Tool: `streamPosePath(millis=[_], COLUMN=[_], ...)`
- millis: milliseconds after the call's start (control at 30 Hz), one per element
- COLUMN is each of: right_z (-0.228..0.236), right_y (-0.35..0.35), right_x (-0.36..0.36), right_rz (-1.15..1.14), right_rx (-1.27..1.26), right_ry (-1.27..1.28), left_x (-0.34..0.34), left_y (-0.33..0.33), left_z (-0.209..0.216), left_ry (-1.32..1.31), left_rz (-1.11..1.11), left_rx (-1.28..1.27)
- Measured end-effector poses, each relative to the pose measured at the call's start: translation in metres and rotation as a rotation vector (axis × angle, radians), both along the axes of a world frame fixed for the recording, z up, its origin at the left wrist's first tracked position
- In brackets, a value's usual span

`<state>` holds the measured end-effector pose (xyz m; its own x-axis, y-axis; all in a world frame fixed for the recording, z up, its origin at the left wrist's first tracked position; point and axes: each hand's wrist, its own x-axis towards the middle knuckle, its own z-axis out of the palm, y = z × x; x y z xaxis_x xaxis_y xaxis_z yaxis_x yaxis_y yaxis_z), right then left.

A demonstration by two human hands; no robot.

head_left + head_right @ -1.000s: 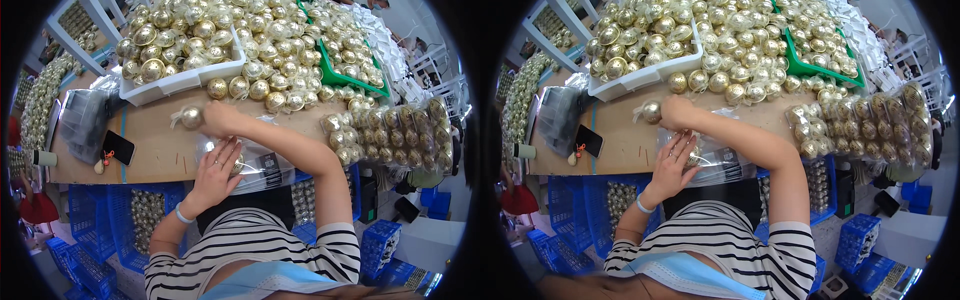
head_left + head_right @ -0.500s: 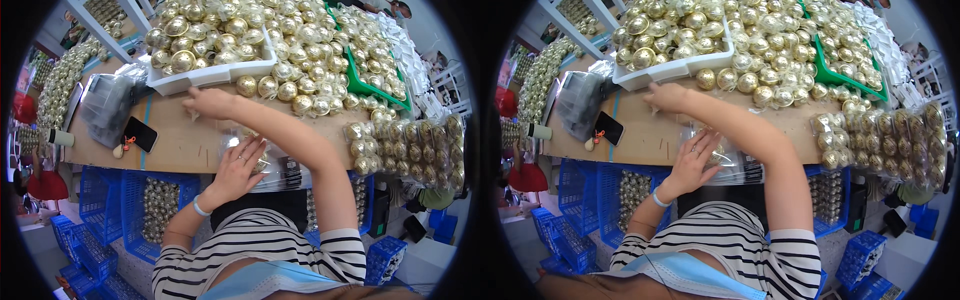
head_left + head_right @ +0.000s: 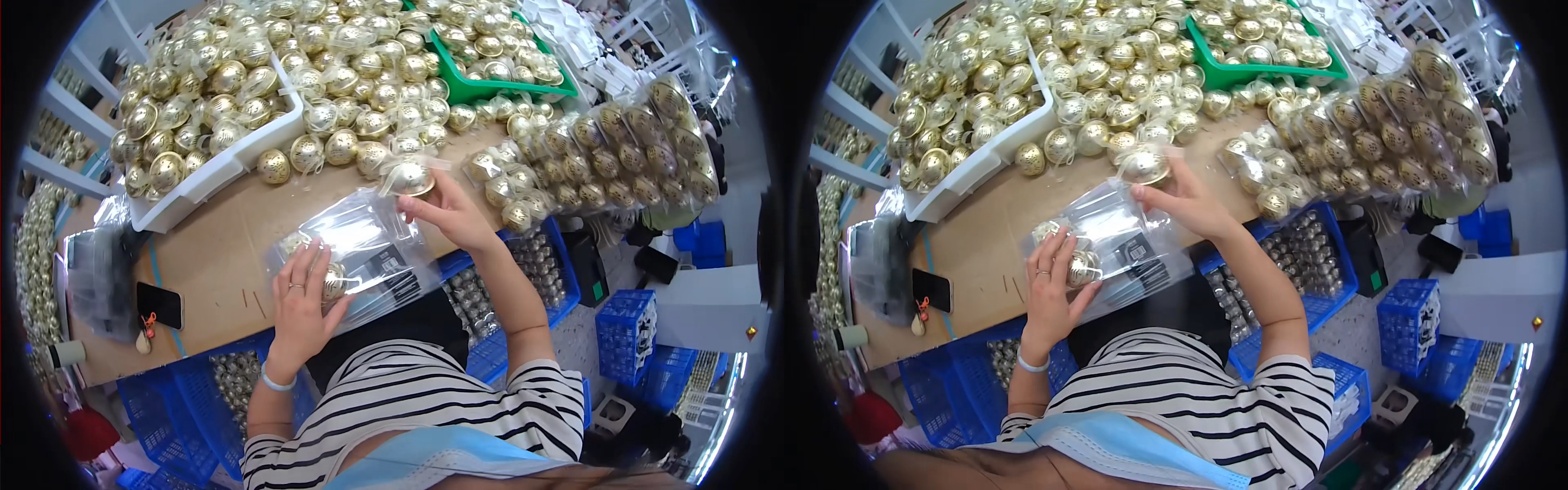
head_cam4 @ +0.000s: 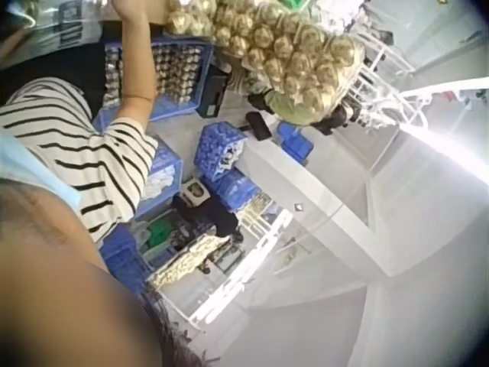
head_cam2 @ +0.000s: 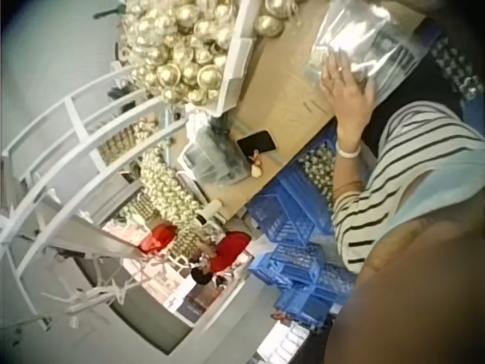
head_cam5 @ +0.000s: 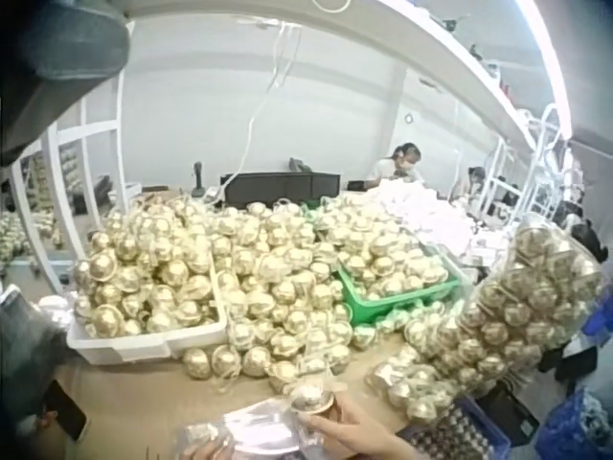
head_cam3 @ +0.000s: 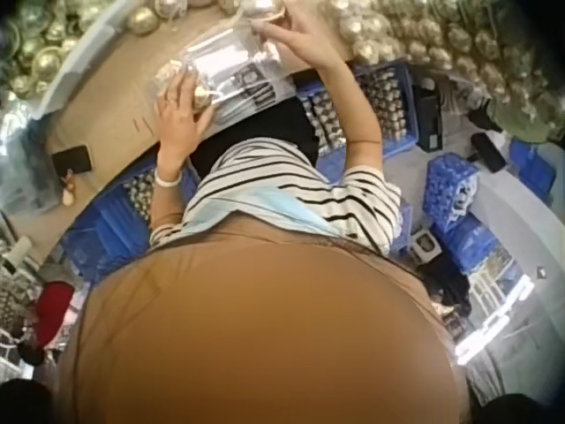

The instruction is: Packing gold Christmas ornaments into clear plastic bags.

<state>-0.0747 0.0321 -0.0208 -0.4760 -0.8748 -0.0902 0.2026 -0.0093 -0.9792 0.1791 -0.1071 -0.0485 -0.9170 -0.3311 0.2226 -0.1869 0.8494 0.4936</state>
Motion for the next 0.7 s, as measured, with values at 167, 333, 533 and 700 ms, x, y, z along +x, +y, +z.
streamPosePath(millis=[167, 333, 533, 700], right_z=[-0.035, -0.034, -0.041, -0.051], right_y=[0.053, 0.060, -0.027, -0.038], right_x=[-0.016, -0.004, 0.018, 0.032], right_rz=[-0.478, 0.174, 0.307, 0.140], right_rx=[0.374, 0.231, 0.234, 0.308], right_ry=[1.326, 0.452, 0.281, 0.355], left_x=[-0.004, -0.003, 0.001, 0.002], left_y=[0.001, -0.003, -0.004, -0.003], left_z=[0.001, -0.002, -0.002, -0.009], left_ry=[0.033, 0.064, 0.048, 0.020], left_rz=[0.019, 0.025, -0.059, -0.082], left_rx=[0.068, 0.101, -0.053, -0.112])
